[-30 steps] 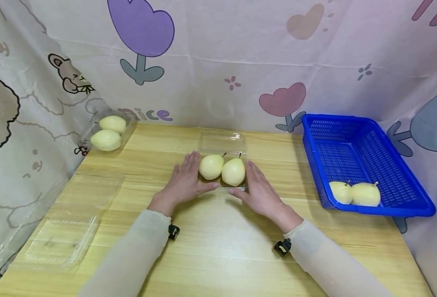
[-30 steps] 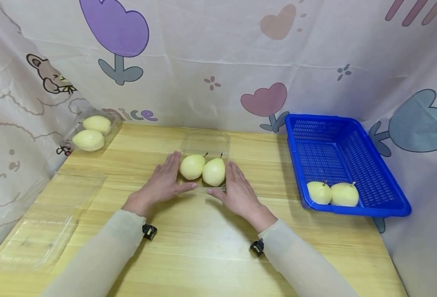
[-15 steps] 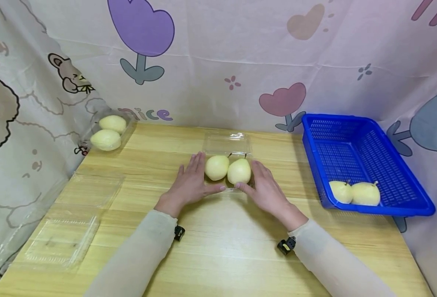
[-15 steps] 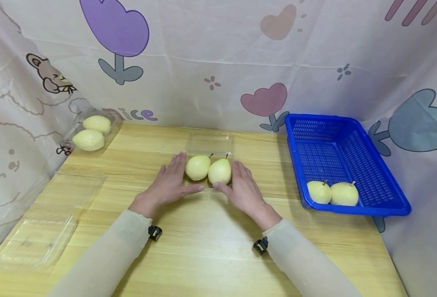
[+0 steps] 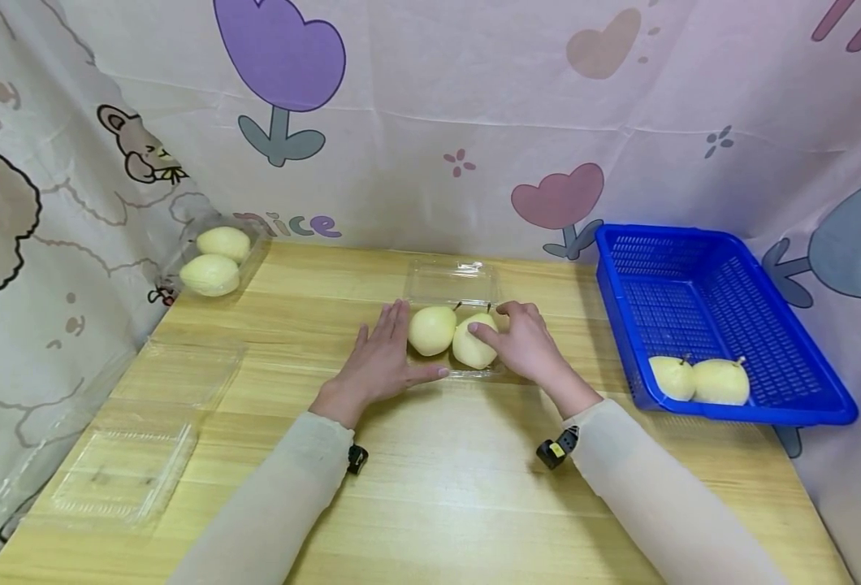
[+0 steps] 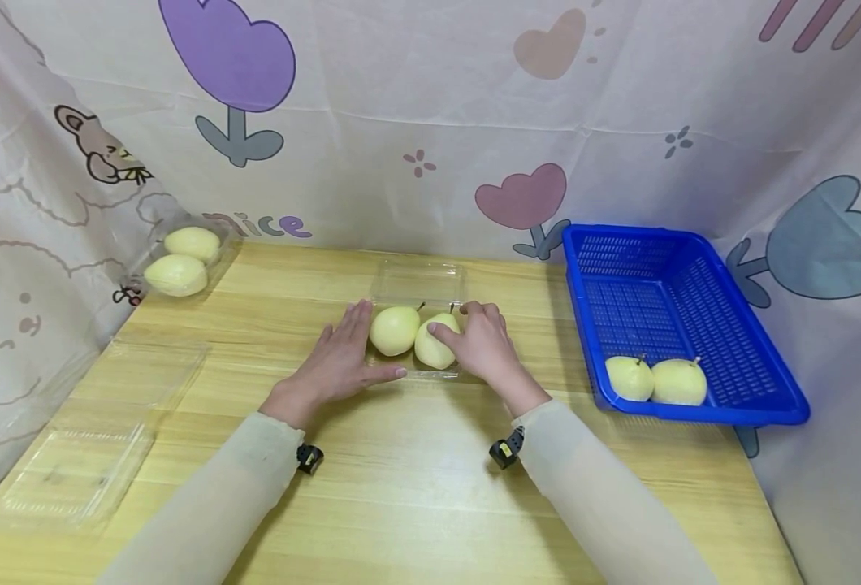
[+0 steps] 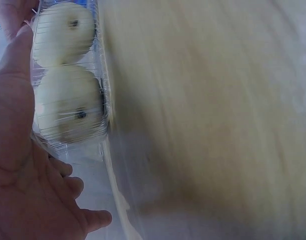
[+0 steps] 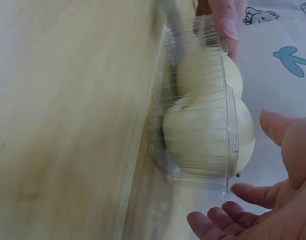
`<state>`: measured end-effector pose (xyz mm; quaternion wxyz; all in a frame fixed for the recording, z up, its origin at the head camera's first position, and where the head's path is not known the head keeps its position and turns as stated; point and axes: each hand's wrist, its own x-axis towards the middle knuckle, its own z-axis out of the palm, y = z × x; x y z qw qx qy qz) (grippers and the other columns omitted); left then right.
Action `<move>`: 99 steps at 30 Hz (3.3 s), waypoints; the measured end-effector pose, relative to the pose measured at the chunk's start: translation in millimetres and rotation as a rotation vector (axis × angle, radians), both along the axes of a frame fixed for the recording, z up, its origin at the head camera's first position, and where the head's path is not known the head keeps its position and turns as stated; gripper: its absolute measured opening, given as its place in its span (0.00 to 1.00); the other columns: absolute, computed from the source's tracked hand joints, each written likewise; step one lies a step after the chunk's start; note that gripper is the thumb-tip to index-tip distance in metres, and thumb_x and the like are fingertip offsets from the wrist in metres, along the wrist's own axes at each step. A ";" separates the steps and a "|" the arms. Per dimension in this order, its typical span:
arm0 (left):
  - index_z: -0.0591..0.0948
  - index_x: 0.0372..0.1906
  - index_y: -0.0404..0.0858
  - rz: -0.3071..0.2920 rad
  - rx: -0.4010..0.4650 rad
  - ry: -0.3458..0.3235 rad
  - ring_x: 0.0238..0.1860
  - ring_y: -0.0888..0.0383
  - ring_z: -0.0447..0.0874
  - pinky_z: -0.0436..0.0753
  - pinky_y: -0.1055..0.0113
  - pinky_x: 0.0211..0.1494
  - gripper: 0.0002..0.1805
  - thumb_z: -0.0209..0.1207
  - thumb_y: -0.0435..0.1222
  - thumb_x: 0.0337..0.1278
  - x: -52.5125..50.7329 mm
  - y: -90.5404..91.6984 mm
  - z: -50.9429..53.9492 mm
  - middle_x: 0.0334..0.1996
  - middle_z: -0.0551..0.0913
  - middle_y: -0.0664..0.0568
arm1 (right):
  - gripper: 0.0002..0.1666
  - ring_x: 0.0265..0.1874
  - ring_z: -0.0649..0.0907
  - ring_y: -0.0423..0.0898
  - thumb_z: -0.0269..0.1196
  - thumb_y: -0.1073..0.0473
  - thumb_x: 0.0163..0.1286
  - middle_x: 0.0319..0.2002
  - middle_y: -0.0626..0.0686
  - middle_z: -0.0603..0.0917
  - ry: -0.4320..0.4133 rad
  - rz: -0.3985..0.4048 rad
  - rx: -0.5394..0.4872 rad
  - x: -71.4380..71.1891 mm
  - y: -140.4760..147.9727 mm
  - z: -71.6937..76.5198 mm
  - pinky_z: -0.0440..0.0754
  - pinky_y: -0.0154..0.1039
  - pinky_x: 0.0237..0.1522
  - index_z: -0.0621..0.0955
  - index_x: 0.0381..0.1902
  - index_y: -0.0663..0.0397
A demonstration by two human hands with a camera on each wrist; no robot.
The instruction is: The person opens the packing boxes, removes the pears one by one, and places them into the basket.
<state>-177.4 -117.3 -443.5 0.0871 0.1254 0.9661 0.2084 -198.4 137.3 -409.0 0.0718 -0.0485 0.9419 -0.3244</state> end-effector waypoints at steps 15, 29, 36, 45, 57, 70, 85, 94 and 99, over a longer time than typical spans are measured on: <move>0.34 0.86 0.37 -0.006 0.012 -0.002 0.87 0.49 0.30 0.42 0.36 0.86 0.75 0.55 0.80 0.53 1.1 0.4 0.7 0.87 0.34 0.44 | 0.55 0.73 0.69 0.68 0.63 0.29 0.70 0.73 0.71 0.71 -0.035 0.042 0.080 -4.6 -12.7 2.6 0.70 0.62 0.76 0.72 0.71 0.73; 0.35 0.86 0.36 -0.014 0.006 0.003 0.87 0.49 0.31 0.44 0.36 0.86 0.74 0.57 0.79 0.54 0.8 1.3 2.3 0.87 0.34 0.44 | 0.53 0.74 0.65 0.71 0.73 0.34 0.63 0.77 0.72 0.65 -0.037 0.082 0.060 1.1 -12.0 1.0 0.74 0.66 0.70 0.73 0.73 0.66; 0.34 0.86 0.37 -0.010 0.014 0.005 0.87 0.49 0.31 0.44 0.36 0.86 0.75 0.57 0.79 0.53 1.3 1.4 1.9 0.87 0.36 0.43 | 0.52 0.80 0.58 0.70 0.78 0.38 0.59 0.80 0.69 0.60 0.114 0.111 0.146 13.6 -13.3 -1.6 0.59 0.70 0.79 0.74 0.73 0.58; 0.35 0.86 0.37 -0.005 0.028 0.001 0.87 0.47 0.32 0.44 0.37 0.86 0.75 0.58 0.79 0.53 0.5 0.7 0.1 0.87 0.36 0.43 | 0.54 0.75 0.70 0.63 0.80 0.40 0.59 0.71 0.61 0.78 0.275 0.142 0.253 16.5 -12.9 -14.3 0.43 0.79 0.78 0.70 0.77 0.50; 0.35 0.86 0.38 -0.006 0.041 0.005 0.87 0.47 0.32 0.44 0.36 0.86 0.75 0.57 0.80 0.52 0.0 0.8 -0.5 0.87 0.36 0.43 | 0.53 0.73 0.71 0.64 0.80 0.37 0.56 0.67 0.66 0.79 0.261 0.141 0.338 11.0 -14.6 -11.1 0.47 0.75 0.80 0.74 0.69 0.62; 0.36 0.86 0.37 -0.012 0.038 0.011 0.87 0.46 0.34 0.45 0.35 0.85 0.74 0.57 0.79 0.53 1.7 0.9 1.8 0.87 0.38 0.42 | 0.51 0.69 0.75 0.66 0.79 0.36 0.57 0.62 0.69 0.81 0.340 0.181 0.358 5.9 -12.2 -14.7 0.52 0.67 0.83 0.75 0.65 0.66; 0.38 0.86 0.36 -0.014 -0.071 0.019 0.87 0.45 0.31 0.41 0.36 0.86 0.75 0.52 0.82 0.52 3.3 3.7 12.6 0.87 0.40 0.40 | 0.46 0.43 0.80 0.59 0.80 0.38 0.54 0.44 0.62 0.83 0.481 0.163 0.344 5.3 -9.1 -10.0 0.82 0.54 0.48 0.77 0.55 0.66; 0.37 0.86 0.36 -0.014 -0.044 0.008 0.87 0.45 0.32 0.40 0.36 0.86 0.75 0.53 0.82 0.51 2.9 3.8 11.8 0.87 0.39 0.40 | 0.45 0.41 0.79 0.58 0.81 0.38 0.53 0.42 0.61 0.82 0.490 0.158 0.323 8.1 -7.0 0.4 0.80 0.52 0.45 0.77 0.53 0.66; 0.38 0.86 0.36 -0.023 -0.028 0.015 0.87 0.44 0.33 0.41 0.34 0.85 0.76 0.55 0.82 0.50 0.5 6.4 9.7 0.87 0.39 0.40 | 0.44 0.42 0.80 0.57 0.80 0.38 0.54 0.42 0.60 0.82 0.480 0.142 0.318 10.7 -1.2 8.4 0.80 0.52 0.46 0.77 0.54 0.65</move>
